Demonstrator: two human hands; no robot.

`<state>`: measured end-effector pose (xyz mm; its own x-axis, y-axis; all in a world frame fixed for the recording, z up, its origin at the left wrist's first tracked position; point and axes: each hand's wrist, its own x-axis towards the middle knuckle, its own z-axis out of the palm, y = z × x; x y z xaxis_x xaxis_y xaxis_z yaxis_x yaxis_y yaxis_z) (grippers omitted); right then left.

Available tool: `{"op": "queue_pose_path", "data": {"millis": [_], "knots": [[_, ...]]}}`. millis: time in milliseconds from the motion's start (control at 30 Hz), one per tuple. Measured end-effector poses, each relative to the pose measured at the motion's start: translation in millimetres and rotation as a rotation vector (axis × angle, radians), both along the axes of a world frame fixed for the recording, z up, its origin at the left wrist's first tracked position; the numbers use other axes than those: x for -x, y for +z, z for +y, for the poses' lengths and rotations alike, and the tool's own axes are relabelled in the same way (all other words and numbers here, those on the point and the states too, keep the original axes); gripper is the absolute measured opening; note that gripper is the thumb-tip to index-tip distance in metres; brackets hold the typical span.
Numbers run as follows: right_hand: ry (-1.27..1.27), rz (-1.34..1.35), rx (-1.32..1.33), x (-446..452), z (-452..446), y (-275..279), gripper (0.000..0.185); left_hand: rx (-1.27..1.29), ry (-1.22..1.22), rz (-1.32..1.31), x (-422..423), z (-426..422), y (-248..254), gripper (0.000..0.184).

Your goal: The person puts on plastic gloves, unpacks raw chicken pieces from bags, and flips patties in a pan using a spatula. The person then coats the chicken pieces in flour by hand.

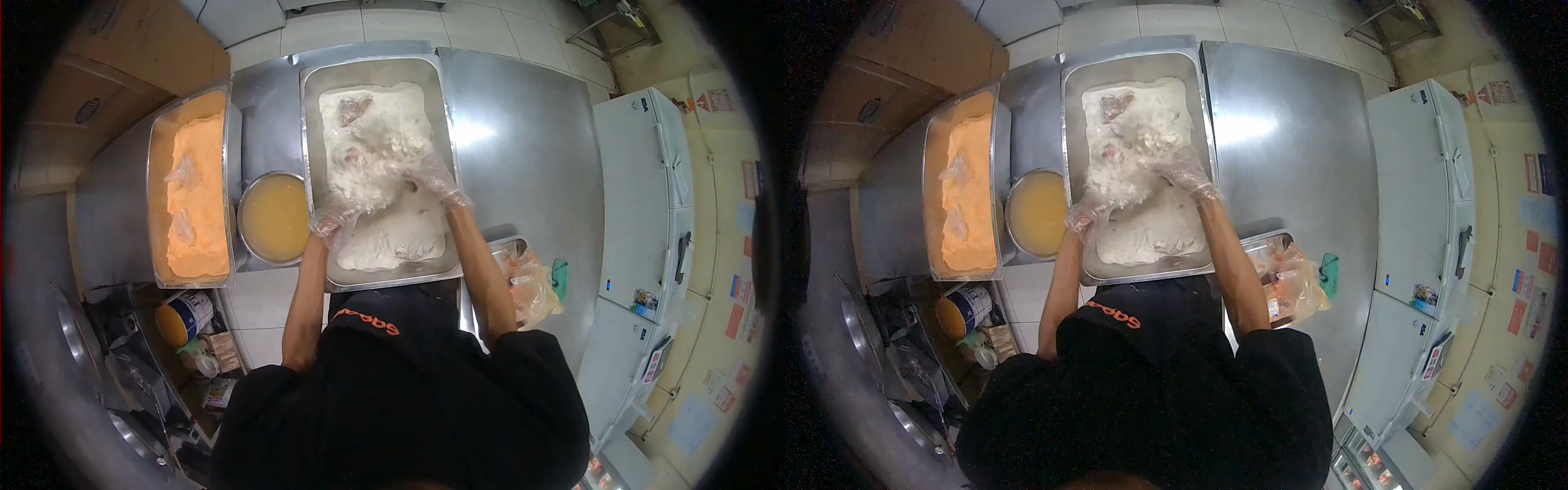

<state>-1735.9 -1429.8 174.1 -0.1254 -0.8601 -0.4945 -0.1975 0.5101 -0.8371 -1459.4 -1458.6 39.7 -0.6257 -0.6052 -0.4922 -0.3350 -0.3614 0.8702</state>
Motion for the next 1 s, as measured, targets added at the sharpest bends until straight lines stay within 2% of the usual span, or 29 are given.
{"op": "queue_pose_path", "data": {"millis": [67,167,267,333,433,500,533,600,667,733,833,900,1000], "knots": [[0.014,0.063,-0.029,-4,27,-8,0.047,0.043,-0.088,-0.117,-20,20,1,0.039],[0.14,0.411,-0.155,-39,85,-10,0.039,0.336,-0.321,-0.442,-25,79,-20,0.04],[0.284,0.615,-0.161,-75,123,-68,0.032,0.473,-0.379,-0.558,-11,106,-31,0.04],[0.511,0.685,-0.069,-80,114,-104,0.028,0.511,-0.353,-0.534,7,87,-32,0.04],[1.075,0.743,0.262,-55,71,-112,0.024,0.581,-0.305,-0.477,28,46,-24,0.04],[0.997,0.718,0.295,-45,59,-105,0.022,0.656,-0.274,-0.463,32,16,-12,0.04],[0.504,0.408,0.231,-45,49,-70,0.025,0.706,-0.255,-0.459,35,-5,-4,0.04],[0.025,0.088,0.161,-43,28,-34,0.029,0.829,-0.22,-0.471,39,-49,13,0.041],[-0.253,0.334,0.245,-32,5,-26,0.048,0.93,-0.197,-0.524,45,-87,18,0.041],[-0.368,0.544,0.26,-13,-36,-30,0.052,0.98,-0.208,-0.602,57,-119,11,0.041],[-0.109,0.698,0.194,14,-95,-57,0.057,0.912,-0.297,-0.726,73,-141,-30,0.041],[0.212,0.728,0.2,24,-111,-75,0.061,0.827,-0.417,-0.792,69,-129,-51,0.041],[0.7,0.697,0.24,41,-113,-56,0.067,0.719,-0.517,-0.784,39,-91,-58,0.042]]}}
